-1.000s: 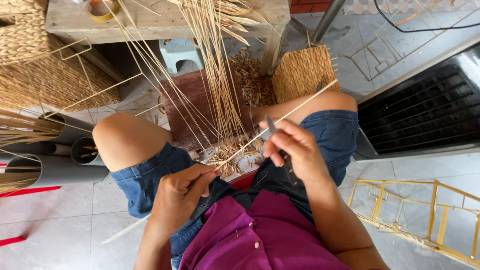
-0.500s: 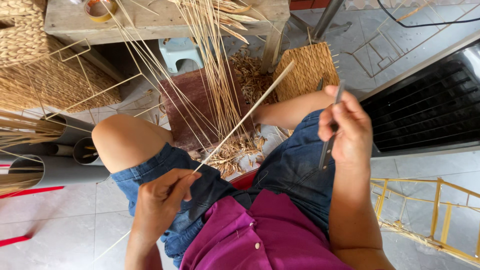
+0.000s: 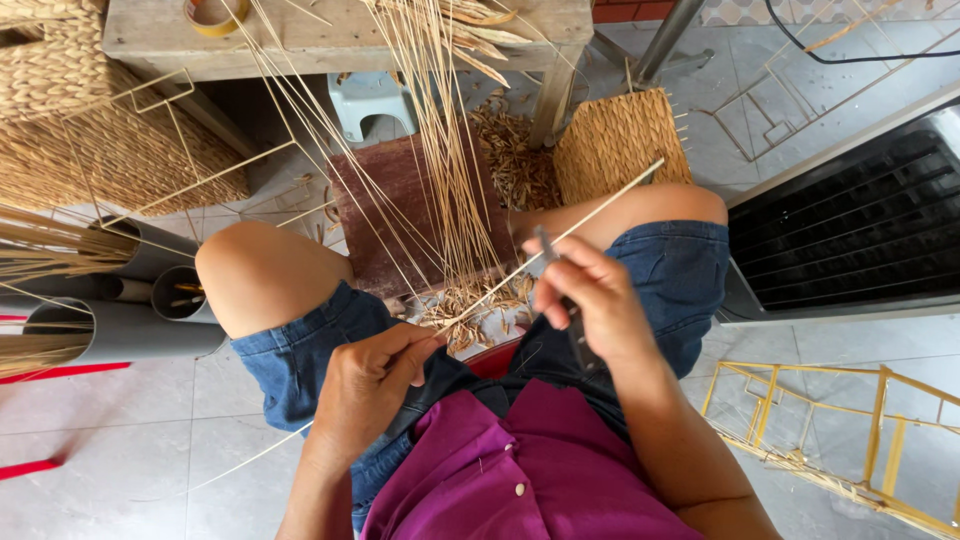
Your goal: The person sits on the floor and uses a small knife to shave and thin long bamboo strips, drawing the blade along each strip and rotating it to work different sides. Finished strips are set with a growing bundle of similar strips beside them.
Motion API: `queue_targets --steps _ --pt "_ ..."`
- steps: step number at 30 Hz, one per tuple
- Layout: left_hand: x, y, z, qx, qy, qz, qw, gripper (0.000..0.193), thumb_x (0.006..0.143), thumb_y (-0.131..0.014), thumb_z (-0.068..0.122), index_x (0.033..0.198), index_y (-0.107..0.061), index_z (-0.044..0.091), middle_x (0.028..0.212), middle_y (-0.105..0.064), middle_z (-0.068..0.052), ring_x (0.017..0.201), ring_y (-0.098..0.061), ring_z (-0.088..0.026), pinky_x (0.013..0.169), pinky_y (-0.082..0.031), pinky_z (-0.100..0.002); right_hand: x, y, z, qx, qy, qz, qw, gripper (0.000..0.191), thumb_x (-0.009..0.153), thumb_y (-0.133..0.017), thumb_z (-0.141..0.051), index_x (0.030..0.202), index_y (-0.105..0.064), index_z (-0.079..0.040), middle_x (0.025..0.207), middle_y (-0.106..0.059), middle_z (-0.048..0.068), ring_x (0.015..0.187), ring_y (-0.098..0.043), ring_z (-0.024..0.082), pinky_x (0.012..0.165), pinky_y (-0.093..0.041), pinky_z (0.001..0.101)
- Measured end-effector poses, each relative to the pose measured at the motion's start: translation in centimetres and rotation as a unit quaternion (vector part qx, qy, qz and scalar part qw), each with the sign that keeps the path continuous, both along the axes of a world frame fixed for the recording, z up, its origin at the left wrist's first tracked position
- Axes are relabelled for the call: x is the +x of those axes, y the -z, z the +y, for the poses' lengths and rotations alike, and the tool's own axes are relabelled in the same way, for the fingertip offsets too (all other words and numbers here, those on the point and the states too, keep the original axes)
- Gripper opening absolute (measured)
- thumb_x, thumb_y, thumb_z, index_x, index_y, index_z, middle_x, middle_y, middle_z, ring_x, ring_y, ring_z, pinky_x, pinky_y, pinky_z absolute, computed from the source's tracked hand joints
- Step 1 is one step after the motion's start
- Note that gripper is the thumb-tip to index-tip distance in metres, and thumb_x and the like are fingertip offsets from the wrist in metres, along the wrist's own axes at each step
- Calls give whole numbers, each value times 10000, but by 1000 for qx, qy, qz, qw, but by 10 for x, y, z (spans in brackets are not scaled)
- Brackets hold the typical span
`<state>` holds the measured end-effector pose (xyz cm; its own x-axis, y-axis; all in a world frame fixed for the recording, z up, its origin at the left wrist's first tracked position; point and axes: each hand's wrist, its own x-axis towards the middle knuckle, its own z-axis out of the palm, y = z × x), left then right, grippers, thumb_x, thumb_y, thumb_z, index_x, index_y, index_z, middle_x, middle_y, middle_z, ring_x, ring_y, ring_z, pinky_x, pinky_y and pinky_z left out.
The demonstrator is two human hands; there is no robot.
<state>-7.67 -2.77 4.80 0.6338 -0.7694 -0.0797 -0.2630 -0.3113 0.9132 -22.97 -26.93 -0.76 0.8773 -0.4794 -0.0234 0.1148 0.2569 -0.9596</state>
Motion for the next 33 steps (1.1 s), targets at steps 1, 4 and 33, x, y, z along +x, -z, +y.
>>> queue_targets --steps 1,4,33 --pt "2 1 3 -7 -1 -1 1000 151 912 -713 156 1004 -802 76 577 -658 -13 539 -581 -21 465 -445 -228 -2 2 -9 0 25 -9 1000 324 1064 -550 -125 1344 -635 13 776 -678 91 561 -542 102 513 -432 232" --pt "6 3 13 24 -10 -8 1000 143 906 -725 156 991 -814 81 564 -648 -16 520 -554 -34 454 -422 -237 -13 6 -35 4 95 -34 995 320 1049 -577 -111 1340 -640 5 774 -658 80 555 -537 109 501 -430 242" --pt "-4 8 1 46 3 11 999 170 917 -683 127 1030 -807 97 582 -666 3 501 -564 -24 431 -440 -220 -8 5 -19 5 10 0 1000 271 1066 -560 -148 1220 -688 36 792 -681 95 570 -544 98 519 -434 231"
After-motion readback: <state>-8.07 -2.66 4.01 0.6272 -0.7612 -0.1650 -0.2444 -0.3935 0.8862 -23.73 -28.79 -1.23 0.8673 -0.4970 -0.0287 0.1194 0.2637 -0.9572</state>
